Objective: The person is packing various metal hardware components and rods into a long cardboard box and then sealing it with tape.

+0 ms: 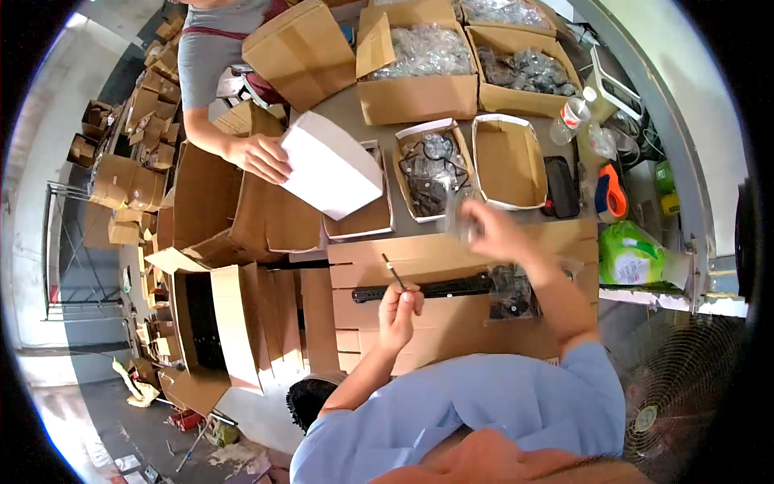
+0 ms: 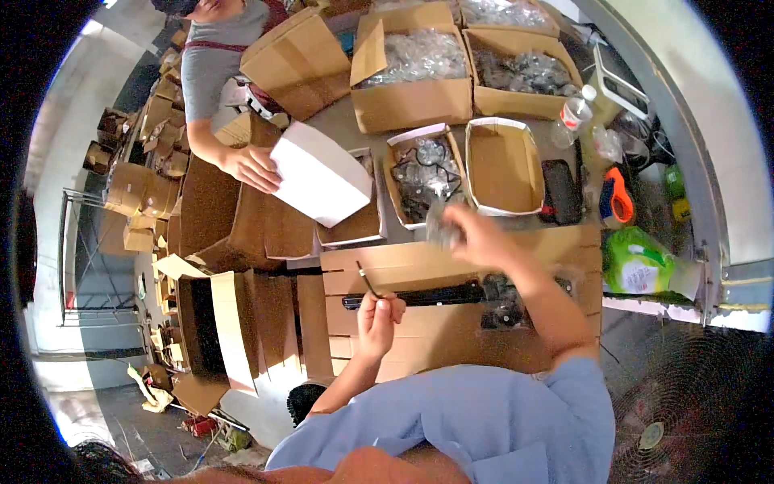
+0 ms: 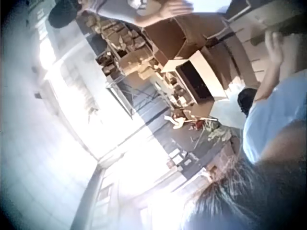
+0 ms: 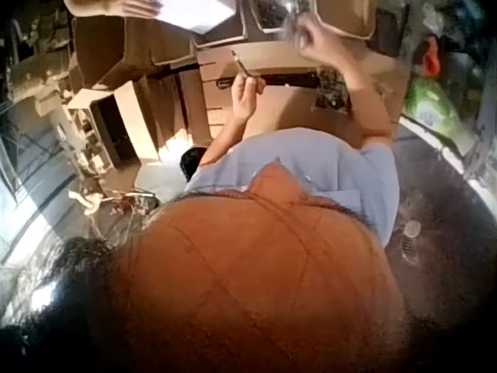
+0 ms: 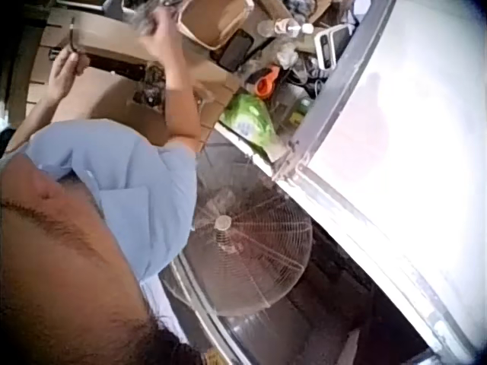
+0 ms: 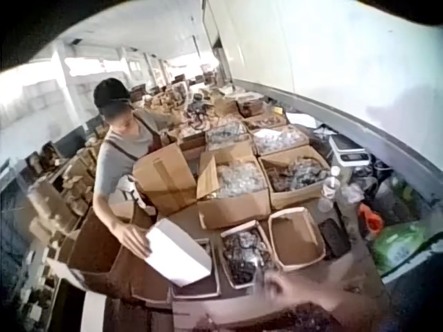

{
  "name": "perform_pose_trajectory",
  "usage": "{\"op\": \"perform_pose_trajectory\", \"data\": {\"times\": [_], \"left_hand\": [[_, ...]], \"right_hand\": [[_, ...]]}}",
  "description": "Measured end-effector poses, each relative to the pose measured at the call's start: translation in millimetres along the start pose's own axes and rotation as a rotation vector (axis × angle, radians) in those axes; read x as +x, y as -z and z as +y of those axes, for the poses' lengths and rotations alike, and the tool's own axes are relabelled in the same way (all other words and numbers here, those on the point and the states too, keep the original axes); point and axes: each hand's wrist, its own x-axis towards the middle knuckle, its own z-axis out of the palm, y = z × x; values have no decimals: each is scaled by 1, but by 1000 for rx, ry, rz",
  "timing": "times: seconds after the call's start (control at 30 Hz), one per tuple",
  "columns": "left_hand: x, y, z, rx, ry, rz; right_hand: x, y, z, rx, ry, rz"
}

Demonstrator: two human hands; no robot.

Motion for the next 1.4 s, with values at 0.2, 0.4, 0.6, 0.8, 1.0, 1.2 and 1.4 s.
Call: {"op": "perform_pose_trajectory", "data": {"times": [0.2,0.4,0.6,0.8,1.0,1.2,1.4], "left_hand": [[-9,17,4,-17,46,32],[-15,3,5,-92,240,62],[34,-33,-3,-274,581,142],[147,-41,-34,-82,471,179],[228,-28,-84,1022,489,230],[234,-24,-97,1004,545,356],[233,-24,-112,1039,494,312]], "right_hand": [[-104,-81,-3,-473,296,-511],[-38,-67,1,-173,137,-127],[130,-41,107,-445,-89,534],[151,-47,95,-496,-570,305],[133,-46,92,-475,-467,303],[128,-47,81,-433,-427,314],[136,-56,94,-478,-390,515]]}}
